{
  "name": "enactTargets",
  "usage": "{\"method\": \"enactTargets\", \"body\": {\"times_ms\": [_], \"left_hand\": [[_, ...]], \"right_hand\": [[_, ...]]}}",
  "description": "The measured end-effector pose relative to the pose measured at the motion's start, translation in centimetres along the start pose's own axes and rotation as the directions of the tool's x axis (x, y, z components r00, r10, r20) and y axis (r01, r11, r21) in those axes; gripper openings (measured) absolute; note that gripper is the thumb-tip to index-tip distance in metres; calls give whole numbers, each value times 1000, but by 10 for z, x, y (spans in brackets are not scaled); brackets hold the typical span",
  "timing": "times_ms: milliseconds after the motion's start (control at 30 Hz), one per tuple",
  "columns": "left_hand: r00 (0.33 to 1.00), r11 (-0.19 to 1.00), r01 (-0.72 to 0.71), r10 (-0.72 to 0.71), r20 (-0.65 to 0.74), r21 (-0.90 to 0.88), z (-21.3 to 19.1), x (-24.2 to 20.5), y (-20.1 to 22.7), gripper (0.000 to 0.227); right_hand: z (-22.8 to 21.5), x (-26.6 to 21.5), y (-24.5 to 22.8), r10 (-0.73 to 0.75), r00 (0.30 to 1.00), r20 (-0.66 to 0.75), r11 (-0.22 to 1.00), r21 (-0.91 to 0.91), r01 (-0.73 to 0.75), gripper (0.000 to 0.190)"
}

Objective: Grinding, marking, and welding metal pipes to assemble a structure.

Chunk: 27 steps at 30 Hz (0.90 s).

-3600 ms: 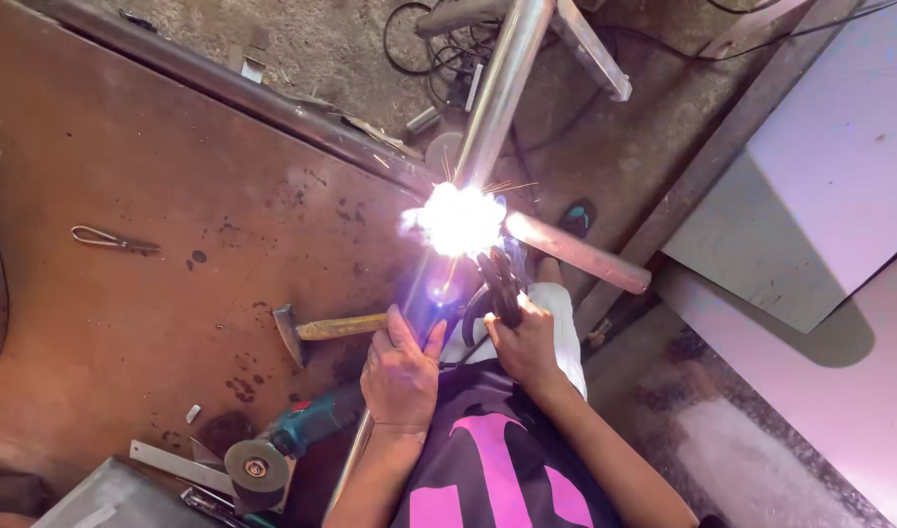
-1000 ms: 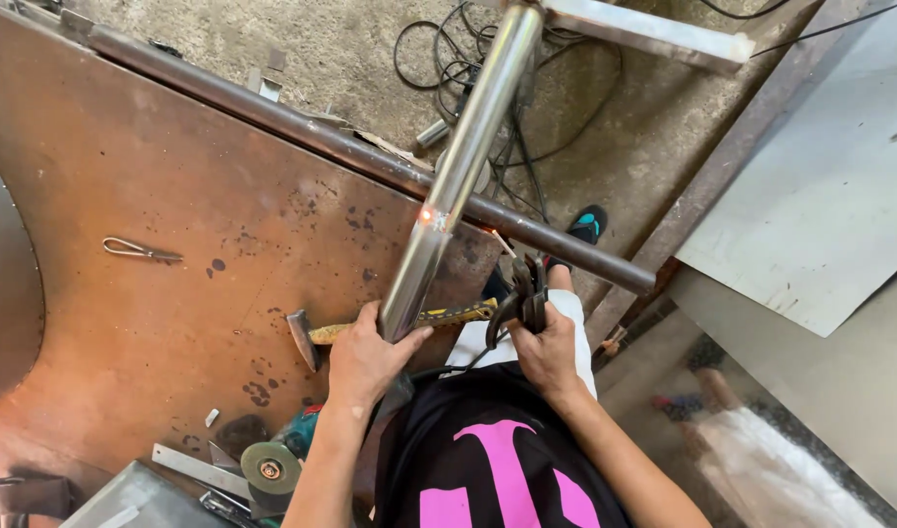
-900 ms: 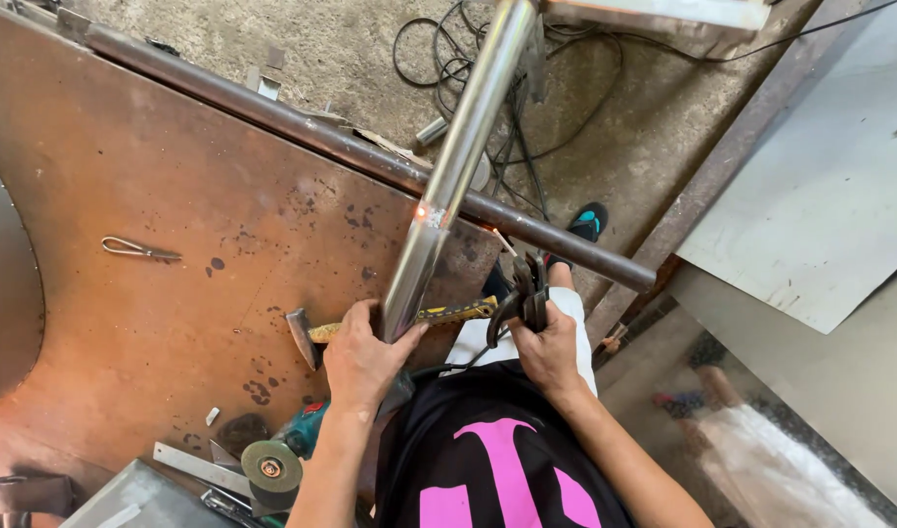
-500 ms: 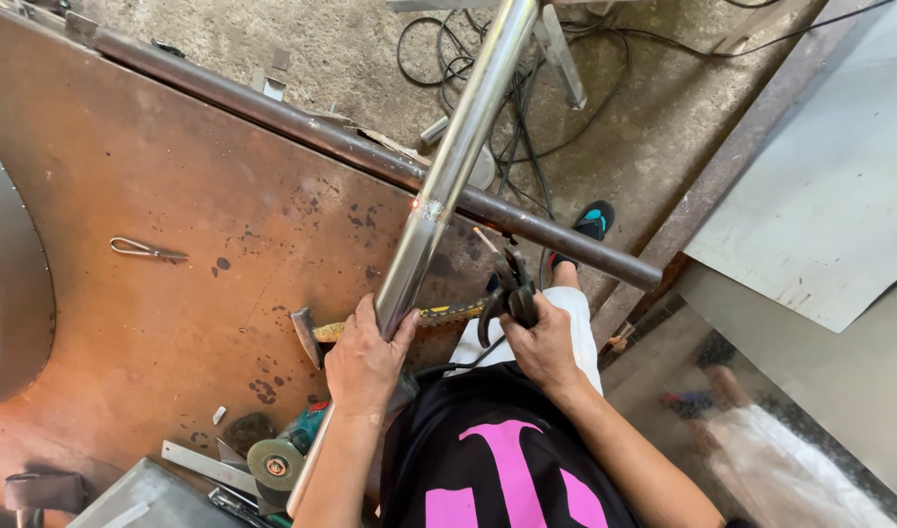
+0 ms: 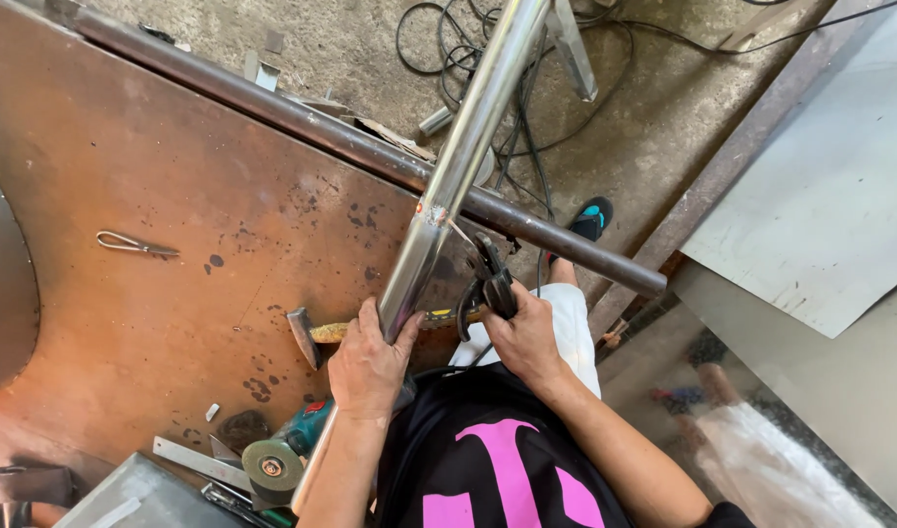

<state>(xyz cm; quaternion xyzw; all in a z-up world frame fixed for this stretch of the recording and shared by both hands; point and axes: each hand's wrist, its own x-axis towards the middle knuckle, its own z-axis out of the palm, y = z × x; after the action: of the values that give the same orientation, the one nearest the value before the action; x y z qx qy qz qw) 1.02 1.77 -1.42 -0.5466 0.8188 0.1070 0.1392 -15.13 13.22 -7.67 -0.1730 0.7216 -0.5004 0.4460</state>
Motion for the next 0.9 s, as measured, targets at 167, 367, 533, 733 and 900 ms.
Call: {"method": "enactTargets", "body": {"times_ms": [167, 367, 533, 733, 900], "left_hand": [[1000, 1000, -9, 9, 0, 8, 2, 1, -1, 74], [1000, 1000, -15, 15, 3, -6, 3, 1, -1, 73], [1000, 999, -16, 16, -6, -31, 3, 0, -1, 72], [1000, 1000, -5, 5, -5, -23, 5, 0, -1, 72], [1000, 1000, -15, 14, -14, -13, 4, 0, -1, 73]], "right_hand": [[3, 4, 5, 41, 999, -10, 998, -51, -42, 6], [4, 6, 4, 56, 998, -6, 996, -66, -56, 6], [4, 6, 4, 45, 999, -5, 997, -63, -45, 7], [5, 6, 5, 42, 999, 0, 997, -65, -42, 8], [5, 6, 4, 45, 999, 7, 997, -55, -45, 7]]}}
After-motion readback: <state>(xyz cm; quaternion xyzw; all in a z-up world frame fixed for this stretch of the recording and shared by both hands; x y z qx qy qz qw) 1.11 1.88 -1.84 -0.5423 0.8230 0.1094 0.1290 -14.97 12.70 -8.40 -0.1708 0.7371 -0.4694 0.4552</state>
